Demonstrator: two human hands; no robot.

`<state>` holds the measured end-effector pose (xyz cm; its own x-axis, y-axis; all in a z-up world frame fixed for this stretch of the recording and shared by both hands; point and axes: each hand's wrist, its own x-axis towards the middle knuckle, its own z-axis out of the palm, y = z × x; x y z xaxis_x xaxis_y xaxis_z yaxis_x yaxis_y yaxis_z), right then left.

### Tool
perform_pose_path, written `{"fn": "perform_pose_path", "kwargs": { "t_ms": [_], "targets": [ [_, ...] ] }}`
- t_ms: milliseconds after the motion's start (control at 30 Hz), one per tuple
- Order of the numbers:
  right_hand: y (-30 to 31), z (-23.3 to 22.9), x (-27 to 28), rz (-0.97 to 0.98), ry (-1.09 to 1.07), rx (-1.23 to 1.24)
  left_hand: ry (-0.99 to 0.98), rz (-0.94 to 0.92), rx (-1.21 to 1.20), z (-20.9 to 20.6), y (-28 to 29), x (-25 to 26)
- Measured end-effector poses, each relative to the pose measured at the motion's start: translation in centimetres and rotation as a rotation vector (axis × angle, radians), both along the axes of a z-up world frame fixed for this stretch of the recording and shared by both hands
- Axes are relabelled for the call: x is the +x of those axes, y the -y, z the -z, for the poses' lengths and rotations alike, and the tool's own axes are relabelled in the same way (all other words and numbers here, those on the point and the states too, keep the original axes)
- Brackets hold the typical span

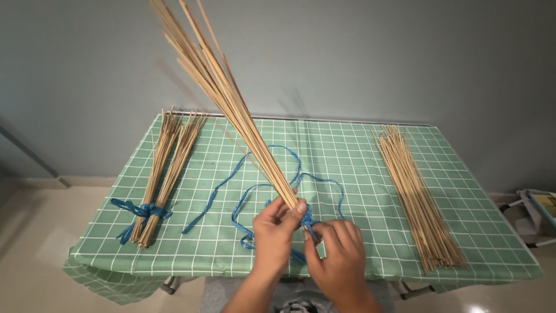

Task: Bundling bamboo sticks together by wrapping and tying them with blue plastic ribbons.

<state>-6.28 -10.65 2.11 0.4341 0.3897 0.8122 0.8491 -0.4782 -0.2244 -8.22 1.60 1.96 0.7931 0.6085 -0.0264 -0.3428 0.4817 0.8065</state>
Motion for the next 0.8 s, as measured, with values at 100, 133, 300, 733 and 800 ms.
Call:
{"fn": "perform_pose_path", "kwargs": {
  "t_ms": [100,133,300,733,800],
  "targets": [
    [0.1,1.3,0.6,0.019,-0.02,-0.058,0.008,-0.042,0.06,1.0,0.0,0.1],
    [0.1,1.6,0.7,0.02,-0.02,-0.058,0.008,-0.041,0.06,0.8,0.0,0.1],
    [0.7,3.7,1.1,-0.085,-0.097,-0.142,-0.004,-0.154,0.12,1.3,-1.5,0.5],
    [2.8,4.0,2.0,-0.051,-0.344,0.177,-0.04,-0.13,0.051,1.6,-3.7,1.5],
    [2.3,2.3,1.9,-0.041,-0.156,0.201,-0.049,-0.089,0.028,1.7,-3.4,1.6]
  ]
}}
